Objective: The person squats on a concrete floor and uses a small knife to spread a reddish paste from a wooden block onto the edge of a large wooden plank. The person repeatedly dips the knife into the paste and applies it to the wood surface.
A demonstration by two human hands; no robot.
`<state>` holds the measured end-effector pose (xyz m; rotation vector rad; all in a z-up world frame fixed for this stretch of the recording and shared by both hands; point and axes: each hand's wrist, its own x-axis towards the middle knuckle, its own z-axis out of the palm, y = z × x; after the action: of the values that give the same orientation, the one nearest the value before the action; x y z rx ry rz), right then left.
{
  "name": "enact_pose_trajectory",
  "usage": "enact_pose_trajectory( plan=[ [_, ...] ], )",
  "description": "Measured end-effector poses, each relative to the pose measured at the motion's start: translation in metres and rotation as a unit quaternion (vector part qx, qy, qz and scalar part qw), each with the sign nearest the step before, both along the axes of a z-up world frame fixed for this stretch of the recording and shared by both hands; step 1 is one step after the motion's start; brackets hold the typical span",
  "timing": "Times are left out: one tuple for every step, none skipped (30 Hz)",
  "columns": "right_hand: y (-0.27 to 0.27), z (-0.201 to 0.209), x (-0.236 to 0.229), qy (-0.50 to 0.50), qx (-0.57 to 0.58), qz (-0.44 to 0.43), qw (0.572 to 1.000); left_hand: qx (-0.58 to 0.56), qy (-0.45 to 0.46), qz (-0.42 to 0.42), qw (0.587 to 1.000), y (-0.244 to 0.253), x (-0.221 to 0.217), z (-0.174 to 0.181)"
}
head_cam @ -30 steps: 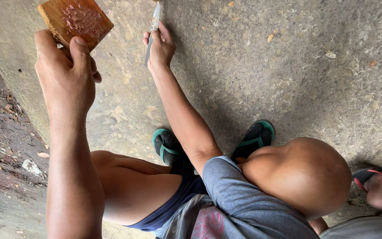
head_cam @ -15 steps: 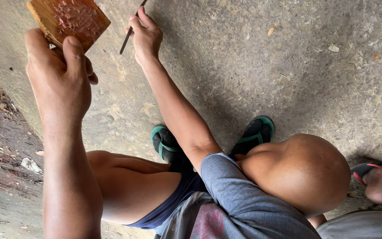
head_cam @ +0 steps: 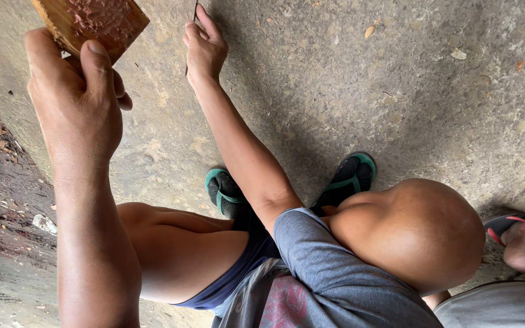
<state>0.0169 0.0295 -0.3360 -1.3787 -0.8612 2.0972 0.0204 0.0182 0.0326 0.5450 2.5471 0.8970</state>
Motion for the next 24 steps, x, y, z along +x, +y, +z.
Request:
enact_pose_trajectory(
  plan=[
    [0.002,0.001,-0.001,-0.002,0.005,0.003,1.000,-0.004,0.001,-0.005,1.000,0.000,-0.001,-0.001],
    [0.003,0.003,-0.001,-0.005,0.002,0.006,1.000,-0.008,0.003,-0.010,1.000,-0.001,-0.001,-0.001],
    [0.004,0.004,-0.002,-0.006,0.001,0.009,1.000,-0.009,0.004,-0.013,1.000,-0.001,-0.002,-0.002],
    [0.004,0.006,-0.003,-0.007,-0.001,0.012,1.000,-0.010,0.004,-0.017,1.000,-0.002,-0.003,-0.003],
    [0.004,0.007,-0.003,-0.004,-0.004,0.010,1.000,-0.012,0.004,-0.019,1.000,-0.003,-0.003,-0.003],
    [0.003,0.008,-0.003,-0.002,-0.007,0.008,1.000,-0.012,0.006,-0.023,1.000,-0.004,-0.004,-0.004],
    [0.002,0.009,-0.003,0.001,-0.011,0.006,1.000,-0.012,0.007,-0.026,1.000,-0.006,-0.004,-0.004],
    [0.002,0.009,-0.004,0.016,-0.012,-0.001,1.000,-0.013,0.008,-0.030,0.999,-0.007,-0.004,-0.004],
    [0.001,0.010,-0.006,0.031,-0.015,-0.006,0.999,-0.016,0.006,-0.025,1.000,-0.009,-0.004,-0.004],
    [0.001,0.011,-0.008,0.046,-0.017,-0.012,0.999,-0.020,0.003,-0.020,1.000,-0.010,-0.004,-0.004],
    [0.001,0.013,-0.011,0.035,-0.030,-0.016,0.999,-0.023,0.001,-0.016,1.000,-0.011,-0.004,-0.004],
    [0.002,0.014,-0.017,0.024,-0.043,-0.019,0.999,-0.020,0.000,-0.015,1.000,-0.012,-0.004,-0.004],
    [0.002,0.015,-0.020,0.012,-0.057,-0.023,0.998,-0.018,-0.002,-0.015,1.000,-0.013,-0.003,-0.004],
    [0.003,0.016,-0.024,0.019,-0.073,-0.022,0.997,-0.016,-0.004,-0.015,1.000,-0.013,-0.002,-0.003],
    [0.006,0.018,-0.028,0.028,-0.087,-0.021,0.996,-0.015,-0.005,-0.012,1.000,-0.014,-0.002,-0.003],
    [0.006,0.019,-0.029,0.037,-0.102,-0.020,0.994,-0.014,-0.007,-0.010,1.000,-0.014,-0.002,-0.003],
    [0.007,0.020,-0.028,0.055,-0.120,-0.028,0.991,-0.011,-0.008,-0.007,1.000,-0.014,-0.002,-0.003],
    [0.008,0.021,-0.025,0.073,-0.138,-0.036,0.987,-0.017,-0.006,-0.010,1.000,-0.014,-0.002,-0.003],
    [0.008,0.021,-0.021,0.090,-0.156,-0.045,0.983,-0.023,-0.005,-0.013,1.000,-0.013,-0.002,-0.003],
    [0.006,0.021,-0.015,0.099,-0.141,-0.049,0.984,-0.030,-0.004,-0.016,0.999,-0.013,-0.003,-0.004],
    [0.003,0.020,-0.008,0.110,-0.125,-0.054,0.985,-0.028,-0.003,-0.018,0.999,-0.012,-0.003,-0.005],
    [0.002,0.019,-0.005,0.121,-0.110,-0.058,0.985,-0.027,-0.003,-0.020,0.999,-0.012,-0.004,-0.006],
    [-0.002,0.018,-0.004,0.116,-0.118,-0.064,0.984,-0.030,-0.004,-0.018,0.999,-0.014,-0.003,-0.005],
    [-0.004,0.015,-0.004,0.110,-0.125,-0.069,0.984,-0.030,-0.005,-0.017,0.999,-0.015,-0.003,-0.006]
  ],
)
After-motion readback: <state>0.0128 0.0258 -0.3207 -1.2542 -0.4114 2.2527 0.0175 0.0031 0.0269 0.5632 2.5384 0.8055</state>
